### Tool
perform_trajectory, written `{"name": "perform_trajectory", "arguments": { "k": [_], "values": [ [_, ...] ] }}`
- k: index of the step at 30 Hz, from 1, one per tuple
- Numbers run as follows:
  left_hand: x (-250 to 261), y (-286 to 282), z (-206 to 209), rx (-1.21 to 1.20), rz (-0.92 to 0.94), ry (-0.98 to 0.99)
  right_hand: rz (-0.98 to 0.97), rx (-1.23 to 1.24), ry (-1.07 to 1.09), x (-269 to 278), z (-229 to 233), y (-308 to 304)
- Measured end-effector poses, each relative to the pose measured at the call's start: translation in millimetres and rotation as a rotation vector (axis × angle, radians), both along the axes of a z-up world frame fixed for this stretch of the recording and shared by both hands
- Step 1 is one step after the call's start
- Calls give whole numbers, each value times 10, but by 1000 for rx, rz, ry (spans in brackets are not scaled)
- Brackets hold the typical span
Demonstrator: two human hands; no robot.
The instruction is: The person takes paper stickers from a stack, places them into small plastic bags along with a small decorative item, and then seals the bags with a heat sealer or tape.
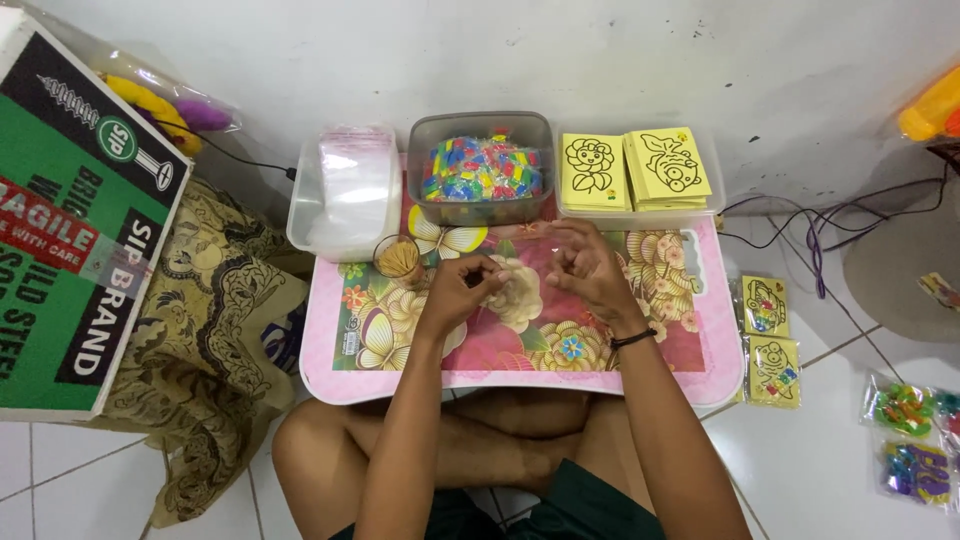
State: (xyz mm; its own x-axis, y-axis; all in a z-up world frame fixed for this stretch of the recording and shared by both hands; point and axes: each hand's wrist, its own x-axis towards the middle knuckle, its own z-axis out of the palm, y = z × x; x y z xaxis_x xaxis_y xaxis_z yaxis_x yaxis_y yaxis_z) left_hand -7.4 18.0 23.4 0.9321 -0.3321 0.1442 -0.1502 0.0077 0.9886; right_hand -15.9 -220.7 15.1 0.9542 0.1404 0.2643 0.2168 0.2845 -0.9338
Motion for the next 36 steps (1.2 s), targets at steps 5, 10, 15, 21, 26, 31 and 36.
{"name": "perform_trajectory", "arguments": {
  "k": [5, 10, 15, 21, 26, 31, 36],
  "values": [
    [-5, -15, 12, 27, -2, -18, 12, -116, -36, 25, 73, 26],
    [22, 1, -15, 21, -25, -15, -65, -332, -59, -30, 65, 41],
    [0, 0, 75, 35, -74, -18, -44, -503, -157, -49, 137, 15],
    [-25, -10, 145, 117, -132, -80, 70, -547, -225, -24, 169, -10],
    [-39, -16, 128, 190, -134, -115, 112, -605, -206, -65, 217, 33],
    [-75, -44, 189, 180, -127, -74, 123, -589, -189, -81, 303, 46],
    [-18, -34, 45, 114, -85, 7, 38, -437, -151, -53, 274, -8]
  ]
}}
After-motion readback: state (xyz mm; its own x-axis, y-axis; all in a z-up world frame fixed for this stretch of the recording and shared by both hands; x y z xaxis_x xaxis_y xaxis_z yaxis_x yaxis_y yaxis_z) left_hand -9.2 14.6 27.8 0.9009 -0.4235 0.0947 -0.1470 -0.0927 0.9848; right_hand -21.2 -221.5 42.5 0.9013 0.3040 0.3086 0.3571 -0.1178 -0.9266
